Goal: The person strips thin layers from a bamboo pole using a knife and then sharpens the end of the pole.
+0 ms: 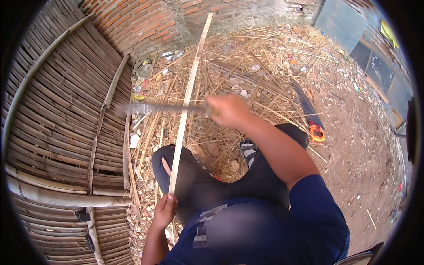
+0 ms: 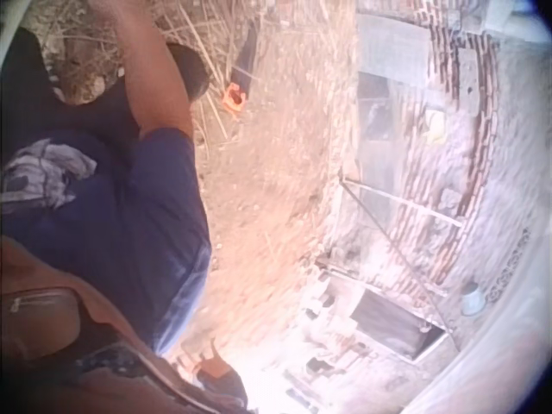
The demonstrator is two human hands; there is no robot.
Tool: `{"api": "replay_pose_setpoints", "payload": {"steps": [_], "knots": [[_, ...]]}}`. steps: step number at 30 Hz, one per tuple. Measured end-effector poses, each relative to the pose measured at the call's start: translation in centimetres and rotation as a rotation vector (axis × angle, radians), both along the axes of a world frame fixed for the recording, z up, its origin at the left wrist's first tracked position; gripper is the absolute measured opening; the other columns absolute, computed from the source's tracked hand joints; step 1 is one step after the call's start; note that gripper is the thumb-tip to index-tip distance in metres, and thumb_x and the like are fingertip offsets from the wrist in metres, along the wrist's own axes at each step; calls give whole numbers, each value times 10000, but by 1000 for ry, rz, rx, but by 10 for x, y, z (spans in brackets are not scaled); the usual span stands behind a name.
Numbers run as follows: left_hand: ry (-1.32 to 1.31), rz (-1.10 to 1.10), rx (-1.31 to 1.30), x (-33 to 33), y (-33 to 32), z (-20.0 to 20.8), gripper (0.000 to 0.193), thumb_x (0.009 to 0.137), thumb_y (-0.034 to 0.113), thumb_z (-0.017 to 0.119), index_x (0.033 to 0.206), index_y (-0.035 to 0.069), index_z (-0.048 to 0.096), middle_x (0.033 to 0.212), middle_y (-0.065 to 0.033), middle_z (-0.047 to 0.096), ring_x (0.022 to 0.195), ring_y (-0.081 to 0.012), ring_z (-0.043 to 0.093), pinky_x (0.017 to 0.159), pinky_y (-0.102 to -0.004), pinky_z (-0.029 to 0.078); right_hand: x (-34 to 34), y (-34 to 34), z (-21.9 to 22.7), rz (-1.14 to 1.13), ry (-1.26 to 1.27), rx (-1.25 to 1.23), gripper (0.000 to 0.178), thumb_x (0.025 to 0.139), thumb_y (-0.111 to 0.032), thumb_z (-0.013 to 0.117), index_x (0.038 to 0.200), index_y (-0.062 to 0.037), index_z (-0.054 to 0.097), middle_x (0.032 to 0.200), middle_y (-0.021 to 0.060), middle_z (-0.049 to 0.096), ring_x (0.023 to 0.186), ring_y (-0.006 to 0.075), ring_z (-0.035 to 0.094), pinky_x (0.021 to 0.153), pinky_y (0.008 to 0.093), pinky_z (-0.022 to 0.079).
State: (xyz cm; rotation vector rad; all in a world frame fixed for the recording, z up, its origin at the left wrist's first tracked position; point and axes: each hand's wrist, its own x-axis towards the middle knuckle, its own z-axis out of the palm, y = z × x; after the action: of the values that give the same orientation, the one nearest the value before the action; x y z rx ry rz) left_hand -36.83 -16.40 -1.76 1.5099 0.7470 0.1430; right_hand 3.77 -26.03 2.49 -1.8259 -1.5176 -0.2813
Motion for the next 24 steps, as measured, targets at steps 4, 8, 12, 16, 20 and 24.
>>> {"api": "replay_pose_setpoints", "payload": {"steps": [4,8,12,16,20,24], "knots": [[23,39,-24,-12,-4,3,388,1099,382,407,887,76,515,605,48,395,500,-53,336,460,-233,281,-9,16,-12,108,-366,-14,150,814,-168,712,941,-155,633,737,99,661,713,306,686,640,443,552],[93,81,98,-44,-12,0,408,1105,370,383,845,77,496,579,41,393,477,-58,317,448,-238,262,38,28,-26,-147,-18,-29,125,828,-157,696,928,-159,622,762,87,677,725,318,688,642,448,551],[65,132,-122,-76,-20,-11,405,1099,386,404,852,81,501,576,44,361,478,-62,294,450,-243,233,34,34,-24,-181,28,-92,97,839,-180,696,895,-154,621,774,84,682,733,316,689,638,440,549],[45,173,-274,-94,-26,-27,394,1097,386,415,855,89,504,589,56,324,497,-61,275,473,-248,230,-4,41,-34,268,-286,-66,76,848,-179,685,877,-148,621,776,85,681,743,312,692,647,432,552],[103,183,-258,-111,-39,-45,411,1094,394,421,835,86,502,611,54,346,525,-62,291,498,-249,243,-6,49,-51,171,-318,-177,115,839,-162,720,866,-162,609,754,80,662,696,268,681,655,408,562],[235,215,-270,-124,-40,-59,406,1091,400,428,837,92,504,624,48,366,531,-67,304,501,-251,249,29,43,-54,-156,22,-380,88,846,-164,681,918,-150,633,803,97,688,777,312,697,700,449,560]]}}
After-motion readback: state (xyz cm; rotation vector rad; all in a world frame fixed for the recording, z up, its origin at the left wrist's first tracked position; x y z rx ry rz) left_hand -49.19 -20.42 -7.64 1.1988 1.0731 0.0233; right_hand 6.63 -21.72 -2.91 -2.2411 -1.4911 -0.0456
